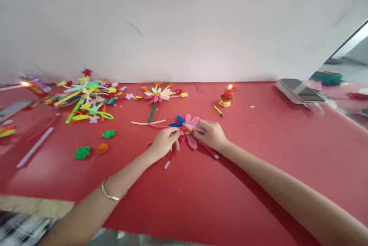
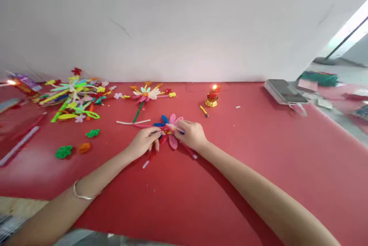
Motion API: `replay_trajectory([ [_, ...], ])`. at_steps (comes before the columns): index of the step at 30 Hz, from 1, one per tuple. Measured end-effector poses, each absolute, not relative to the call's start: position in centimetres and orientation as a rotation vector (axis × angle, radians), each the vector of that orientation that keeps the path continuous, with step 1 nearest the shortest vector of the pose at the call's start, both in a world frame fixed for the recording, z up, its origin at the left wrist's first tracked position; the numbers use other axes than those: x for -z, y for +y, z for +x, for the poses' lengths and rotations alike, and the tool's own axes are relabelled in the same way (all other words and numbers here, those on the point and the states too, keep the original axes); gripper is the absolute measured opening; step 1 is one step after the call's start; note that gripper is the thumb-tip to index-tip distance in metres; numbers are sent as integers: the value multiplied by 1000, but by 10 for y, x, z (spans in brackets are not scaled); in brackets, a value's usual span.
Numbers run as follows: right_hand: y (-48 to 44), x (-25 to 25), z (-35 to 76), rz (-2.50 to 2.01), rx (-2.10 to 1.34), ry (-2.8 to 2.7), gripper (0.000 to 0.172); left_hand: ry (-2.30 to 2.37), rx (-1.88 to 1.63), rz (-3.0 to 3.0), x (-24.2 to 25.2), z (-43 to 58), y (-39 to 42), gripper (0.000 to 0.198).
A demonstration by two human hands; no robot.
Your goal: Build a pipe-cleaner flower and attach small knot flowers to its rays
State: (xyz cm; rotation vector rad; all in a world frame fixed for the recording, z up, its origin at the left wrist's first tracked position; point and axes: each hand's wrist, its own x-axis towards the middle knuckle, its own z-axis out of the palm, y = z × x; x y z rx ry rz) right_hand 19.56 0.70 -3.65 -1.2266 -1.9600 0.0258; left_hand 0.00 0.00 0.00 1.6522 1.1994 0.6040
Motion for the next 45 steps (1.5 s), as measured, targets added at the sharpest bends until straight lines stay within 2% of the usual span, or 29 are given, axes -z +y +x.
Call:
replay_trajectory([
  [8, 8, 37, 196, -1182, -39, -1977, 23, 1199, -615, 1725, 1, -2, -4, 24],
  [21, 6, 33, 195, -1046, 23, -2062, 30, 1292, -621, 2161, -11, -5, -11, 28],
  [45, 3, 31, 196, -1082, 134, -2202, 25, 1399, -513, 2390, -12, -3, -16, 23],
])
